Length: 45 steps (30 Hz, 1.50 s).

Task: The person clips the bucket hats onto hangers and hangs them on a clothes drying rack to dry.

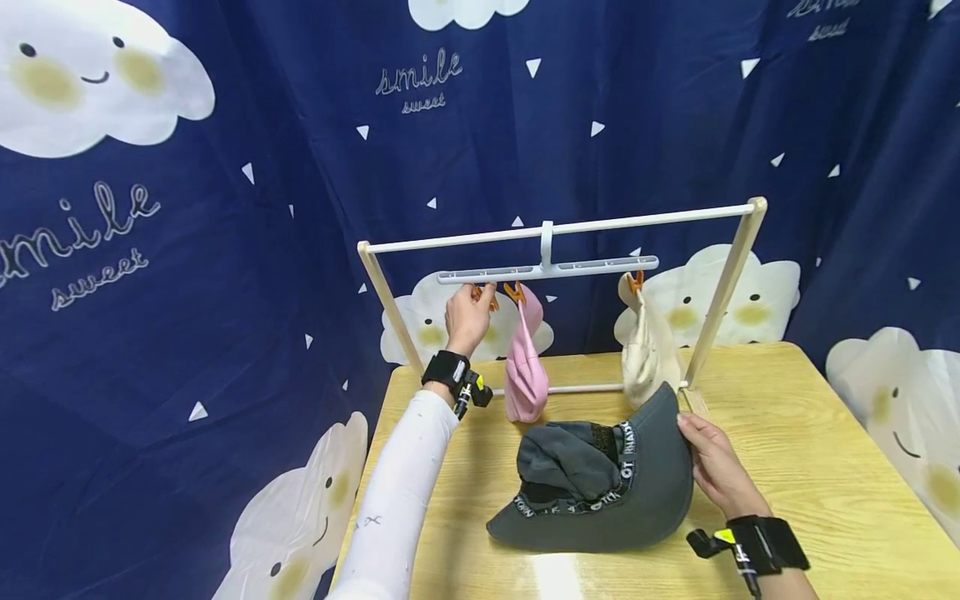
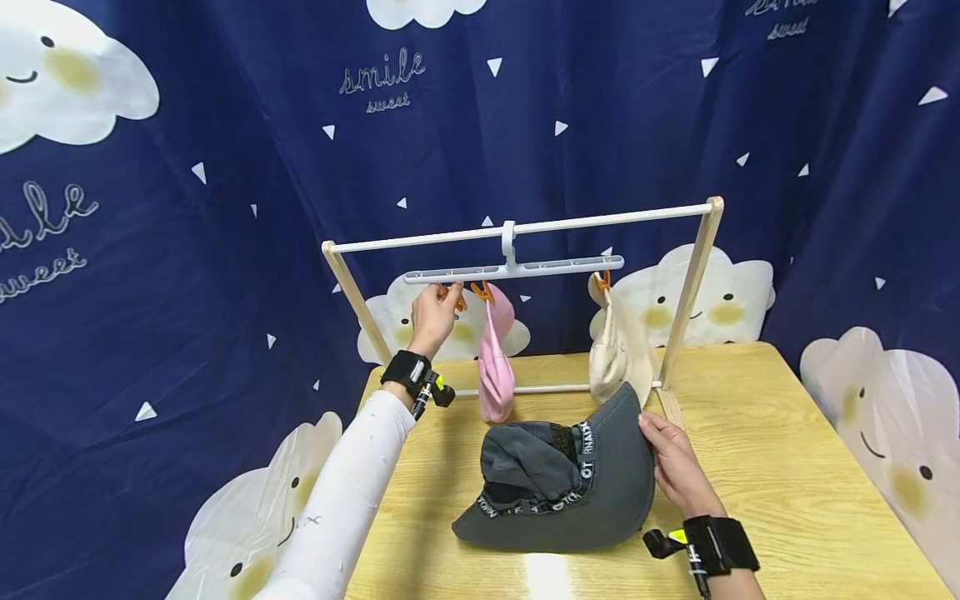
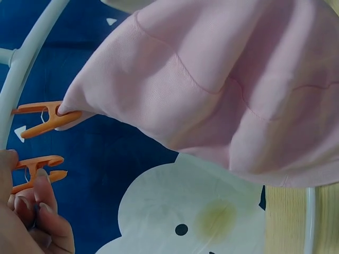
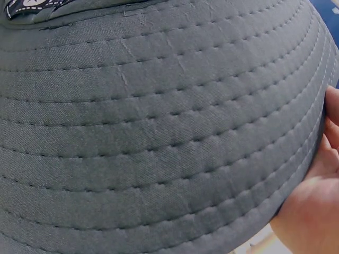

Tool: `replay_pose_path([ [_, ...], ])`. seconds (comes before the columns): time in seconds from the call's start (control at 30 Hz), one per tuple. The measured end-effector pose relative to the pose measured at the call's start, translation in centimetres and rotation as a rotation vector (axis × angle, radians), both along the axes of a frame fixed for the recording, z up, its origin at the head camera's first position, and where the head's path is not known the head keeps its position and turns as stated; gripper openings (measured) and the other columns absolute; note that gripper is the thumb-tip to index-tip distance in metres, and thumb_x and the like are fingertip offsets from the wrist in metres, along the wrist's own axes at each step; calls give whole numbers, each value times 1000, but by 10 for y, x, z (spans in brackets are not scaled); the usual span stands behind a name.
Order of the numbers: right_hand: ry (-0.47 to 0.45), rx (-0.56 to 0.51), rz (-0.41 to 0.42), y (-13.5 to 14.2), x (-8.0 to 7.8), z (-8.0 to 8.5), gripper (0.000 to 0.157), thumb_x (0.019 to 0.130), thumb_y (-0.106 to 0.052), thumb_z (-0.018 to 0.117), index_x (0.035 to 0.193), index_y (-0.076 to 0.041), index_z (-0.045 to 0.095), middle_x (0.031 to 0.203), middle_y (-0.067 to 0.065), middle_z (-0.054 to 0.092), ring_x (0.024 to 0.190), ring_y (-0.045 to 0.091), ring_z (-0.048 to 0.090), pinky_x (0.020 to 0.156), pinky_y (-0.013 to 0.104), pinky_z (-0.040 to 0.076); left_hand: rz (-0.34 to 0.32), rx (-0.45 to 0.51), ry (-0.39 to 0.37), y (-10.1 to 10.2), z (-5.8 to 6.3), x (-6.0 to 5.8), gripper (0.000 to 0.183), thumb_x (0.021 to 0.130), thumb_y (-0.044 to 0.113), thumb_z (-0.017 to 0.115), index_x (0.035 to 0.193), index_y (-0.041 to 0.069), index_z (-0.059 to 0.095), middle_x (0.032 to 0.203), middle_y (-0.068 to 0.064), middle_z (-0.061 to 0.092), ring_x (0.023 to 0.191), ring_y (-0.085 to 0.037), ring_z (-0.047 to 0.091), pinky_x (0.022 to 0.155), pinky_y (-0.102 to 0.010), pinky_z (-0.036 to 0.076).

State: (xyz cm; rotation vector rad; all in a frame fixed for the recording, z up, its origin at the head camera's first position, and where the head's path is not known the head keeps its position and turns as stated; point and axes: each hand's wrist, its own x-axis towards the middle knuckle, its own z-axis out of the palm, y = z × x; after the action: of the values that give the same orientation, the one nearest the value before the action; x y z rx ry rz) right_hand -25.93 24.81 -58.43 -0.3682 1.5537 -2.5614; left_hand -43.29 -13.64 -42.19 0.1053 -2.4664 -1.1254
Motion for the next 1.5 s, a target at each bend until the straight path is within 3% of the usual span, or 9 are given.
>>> replay_pose_path([
  [0.13, 18, -37, 78, -27, -7, 2, 45, 114, -7, 32, 124, -20, 73, 123, -9, 72, 114, 2, 66, 94, 20, 52, -14, 27, -15, 0, -4, -2, 44, 103, 53, 60, 78, 17, 55, 72, -3, 69, 76, -25, 68, 71, -37, 43],
  [0.4, 30, -71, 169, -84, -19, 10, 41, 115, -9, 34, 119, -18, 74, 111, -6, 74, 103, 4, 68, 88, 22, 54, -24, 14, 21, -1, -5, -7, 47, 102, 51, 61, 70, 18, 51, 65, -2, 68, 73, -25, 67, 68, -37, 43],
  [0.7, -56, -80, 265, -147, -24, 22, 38, 114, -8, 38, 113, -19, 75, 106, -7, 75, 98, 5, 69, 86, 22, 55, -19, 11, 32, 0, -4, -5, 47, 103, 47, 60, 68, 19, 45, 62, 2, 53, 68, -24, 57, 66, -35, 38],
  [0.9, -100, -98, 296, -168, -28, 24, 37, 114, -9, 39, 111, -17, 75, 103, -6, 74, 95, 5, 69, 84, 21, 55, -5, 10, 53, -1, -1, -1, 45, 104, 42, 58, 68, 19, 44, 62, 3, 49, 66, -25, 56, 66, -35, 38],
  [1.2, -145, -168, 335, -197, -31, 15, 36, 113, -8, 39, 116, -17, 73, 107, -5, 75, 98, 4, 70, 86, 20, 55, -2, -4, 31, 1, 0, -2, 43, 105, 40, 54, 68, 19, 47, 68, 0, 61, 73, -26, 62, 70, -38, 43],
  [1.5, -102, -259, 420, -234, -22, 13, 38, 114, -7, 32, 116, -16, 69, 107, -6, 72, 98, 4, 68, 87, 20, 54, 36, 2, 40, 5, 2, 1, 40, 102, 34, 55, 66, 19, 49, 69, 0, 64, 75, -27, 65, 69, -41, 44],
])
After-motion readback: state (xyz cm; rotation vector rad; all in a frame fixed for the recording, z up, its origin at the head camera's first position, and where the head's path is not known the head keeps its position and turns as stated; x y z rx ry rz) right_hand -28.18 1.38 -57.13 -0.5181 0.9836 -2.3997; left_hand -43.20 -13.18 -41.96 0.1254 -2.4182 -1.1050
